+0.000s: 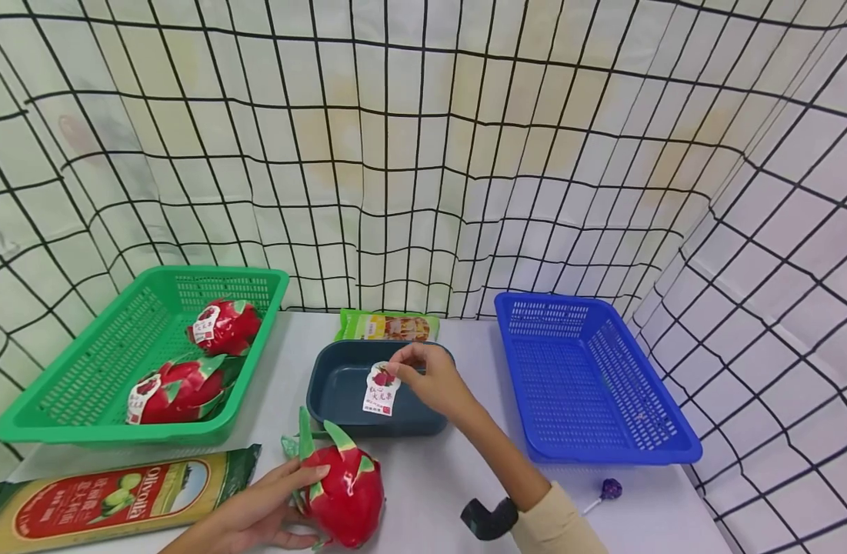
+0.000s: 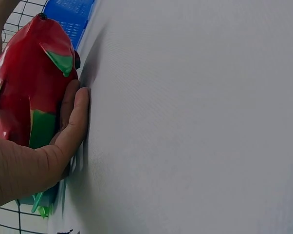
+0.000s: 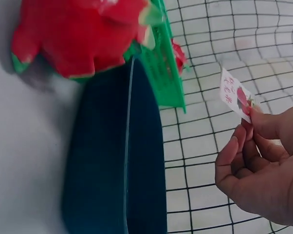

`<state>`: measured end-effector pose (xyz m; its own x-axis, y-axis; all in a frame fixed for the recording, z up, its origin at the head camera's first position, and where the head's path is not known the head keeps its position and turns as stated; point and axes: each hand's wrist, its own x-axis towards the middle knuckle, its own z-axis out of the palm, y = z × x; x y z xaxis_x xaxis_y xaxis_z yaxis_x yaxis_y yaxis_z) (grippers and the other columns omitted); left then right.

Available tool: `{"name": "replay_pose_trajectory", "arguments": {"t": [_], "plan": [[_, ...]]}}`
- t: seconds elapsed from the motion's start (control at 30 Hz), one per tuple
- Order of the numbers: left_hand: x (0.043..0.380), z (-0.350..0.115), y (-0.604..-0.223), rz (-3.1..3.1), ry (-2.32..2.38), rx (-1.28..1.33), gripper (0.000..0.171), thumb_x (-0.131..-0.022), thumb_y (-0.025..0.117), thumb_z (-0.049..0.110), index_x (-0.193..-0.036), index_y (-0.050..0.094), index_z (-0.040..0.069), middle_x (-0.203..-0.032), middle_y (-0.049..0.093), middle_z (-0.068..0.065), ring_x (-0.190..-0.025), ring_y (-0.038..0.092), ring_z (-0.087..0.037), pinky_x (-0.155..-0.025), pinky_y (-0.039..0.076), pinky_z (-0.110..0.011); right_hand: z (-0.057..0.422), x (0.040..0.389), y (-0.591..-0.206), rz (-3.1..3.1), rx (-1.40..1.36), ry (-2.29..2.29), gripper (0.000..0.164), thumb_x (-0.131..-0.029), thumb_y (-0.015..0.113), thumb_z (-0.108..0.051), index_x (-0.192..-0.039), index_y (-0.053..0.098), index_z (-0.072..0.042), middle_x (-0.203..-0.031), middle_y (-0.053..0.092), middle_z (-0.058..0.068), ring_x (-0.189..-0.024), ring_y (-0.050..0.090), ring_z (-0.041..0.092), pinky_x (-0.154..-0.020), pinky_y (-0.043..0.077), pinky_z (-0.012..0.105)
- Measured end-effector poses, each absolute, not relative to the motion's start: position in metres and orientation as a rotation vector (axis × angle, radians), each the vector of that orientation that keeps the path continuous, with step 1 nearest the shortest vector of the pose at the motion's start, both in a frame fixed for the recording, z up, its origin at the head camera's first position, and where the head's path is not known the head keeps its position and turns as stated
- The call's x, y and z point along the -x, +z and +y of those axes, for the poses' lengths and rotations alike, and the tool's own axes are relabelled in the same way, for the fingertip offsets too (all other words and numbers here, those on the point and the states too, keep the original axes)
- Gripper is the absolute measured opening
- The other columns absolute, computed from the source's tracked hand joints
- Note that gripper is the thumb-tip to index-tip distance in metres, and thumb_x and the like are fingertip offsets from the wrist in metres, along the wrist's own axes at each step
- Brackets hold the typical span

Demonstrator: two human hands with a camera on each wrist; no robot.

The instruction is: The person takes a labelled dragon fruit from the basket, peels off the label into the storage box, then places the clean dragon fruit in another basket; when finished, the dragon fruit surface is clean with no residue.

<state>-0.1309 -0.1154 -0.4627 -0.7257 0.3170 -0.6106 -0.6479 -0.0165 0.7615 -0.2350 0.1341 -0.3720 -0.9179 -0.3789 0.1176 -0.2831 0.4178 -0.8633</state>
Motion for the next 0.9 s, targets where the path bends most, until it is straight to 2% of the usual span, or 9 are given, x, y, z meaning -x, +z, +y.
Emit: {"name": "replay_pose_trajectory", "arguments": {"t": [0.07, 0.17, 0.23, 0.4, 0.47, 0.53, 0.7, 0.77, 0.9], "plan": [[0.131, -0.116, -0.463, 1.593, 1.818, 0.358, 0.088, -0.089, 0.065, 0.047, -0.149, 0.019, 0.001, -0.132, 0.043, -0.030, -0.107, 0.053, -0.046, -0.084, 0.057, -0.053, 0.127, 0.248, -0.374, 2.527, 0.599, -1.499, 0.016, -0.095, 0.063, -0.018, -0.100, 0.066, -0.003, -0.089, 0.067, 0.010, -0.084, 0.060, 0.033, -0.069, 0.055, 0.030], [0.131, -0.117, -0.463, 1.593, 1.819, 0.350, 0.087, -0.090, 0.065, 0.047, -0.149, 0.019, 0.001, -0.132, 0.045, -0.030, -0.107, 0.054, -0.046, -0.084, 0.057, -0.052, 0.115, 0.266, -0.381, 2.485, 0.595, -1.443, 0.017, -0.095, 0.063, -0.018, -0.100, 0.066, -0.002, -0.091, 0.067, 0.010, -0.084, 0.060, 0.031, -0.073, 0.056, 0.035], [0.131, -0.117, -0.463, 1.590, 1.821, 0.342, 0.087, -0.090, 0.065, 0.046, -0.149, 0.020, 0.001, -0.132, 0.045, -0.030, -0.107, 0.054, -0.045, -0.085, 0.057, -0.052, 0.108, 0.277, -0.389, 2.458, 0.587, -1.411, 0.016, -0.095, 0.063, -0.017, -0.100, 0.067, -0.002, -0.092, 0.067, 0.009, -0.082, 0.060, 0.027, -0.073, 0.055, 0.034], [0.131, -0.118, -0.464, 1.583, 1.828, 0.340, 0.086, -0.090, 0.065, 0.046, -0.149, 0.020, 0.002, -0.132, 0.045, -0.029, -0.107, 0.054, -0.045, -0.085, 0.057, -0.051, 0.092, 0.299, -0.410, 2.416, 0.583, -1.333, 0.016, -0.095, 0.063, -0.015, -0.097, 0.068, -0.001, -0.090, 0.066, 0.008, -0.077, 0.053, 0.013, -0.065, 0.050, 0.022], [0.130, -0.118, -0.463, 1.585, 1.826, 0.350, 0.087, -0.089, 0.065, 0.045, -0.149, 0.020, 0.001, -0.132, 0.045, -0.029, -0.107, 0.054, -0.045, -0.085, 0.057, -0.051, 0.088, 0.304, -0.416, 2.395, 0.572, -1.315, 0.015, -0.095, 0.062, -0.013, -0.096, 0.068, 0.001, -0.089, 0.066, 0.008, -0.075, 0.051, 0.014, -0.063, 0.048, 0.022], [0.137, -0.122, -0.485, 1.537, 1.837, 0.355, 0.088, -0.088, 0.068, 0.045, -0.149, 0.021, 0.003, -0.130, 0.047, -0.028, -0.106, 0.054, -0.046, -0.085, 0.057, -0.053, 0.084, 0.308, -0.423, 2.375, 0.552, -1.296, 0.015, -0.096, 0.061, -0.012, -0.096, 0.068, 0.002, -0.088, 0.066, 0.008, -0.075, 0.051, 0.014, -0.062, 0.047, 0.022], [0.137, -0.122, -0.493, 1.505, 1.848, 0.392, 0.089, -0.087, 0.070, 0.043, -0.149, 0.021, 0.003, -0.128, 0.049, -0.029, -0.108, 0.053, -0.047, -0.087, 0.056, -0.053, 0.076, 0.318, -0.440, 2.347, 0.488, -1.256, 0.016, -0.096, 0.060, -0.011, -0.098, 0.069, 0.001, -0.092, 0.066, 0.006, -0.080, 0.054, 0.013, -0.067, 0.050, 0.023], [0.129, -0.117, -0.470, 1.529, 1.849, 0.406, 0.087, -0.088, 0.069, 0.041, -0.149, 0.020, 0.001, -0.128, 0.048, -0.030, -0.109, 0.052, -0.047, -0.089, 0.056, -0.052, 0.073, 0.321, -0.446, 2.333, 0.467, -1.243, 0.015, -0.096, 0.060, -0.011, -0.099, 0.069, 0.000, -0.093, 0.067, 0.006, -0.082, 0.054, 0.013, -0.070, 0.051, 0.024], [0.127, -0.117, -0.465, 1.496, 1.867, 0.400, 0.086, -0.090, 0.068, 0.040, -0.150, 0.020, 0.002, -0.129, 0.048, -0.030, -0.111, 0.052, -0.047, -0.091, 0.055, -0.052, 0.068, 0.326, -0.450, 2.320, 0.422, -1.191, 0.014, -0.095, 0.062, -0.011, -0.098, 0.071, -0.001, -0.096, 0.068, 0.005, -0.084, 0.054, 0.013, -0.075, 0.053, 0.028]]}}
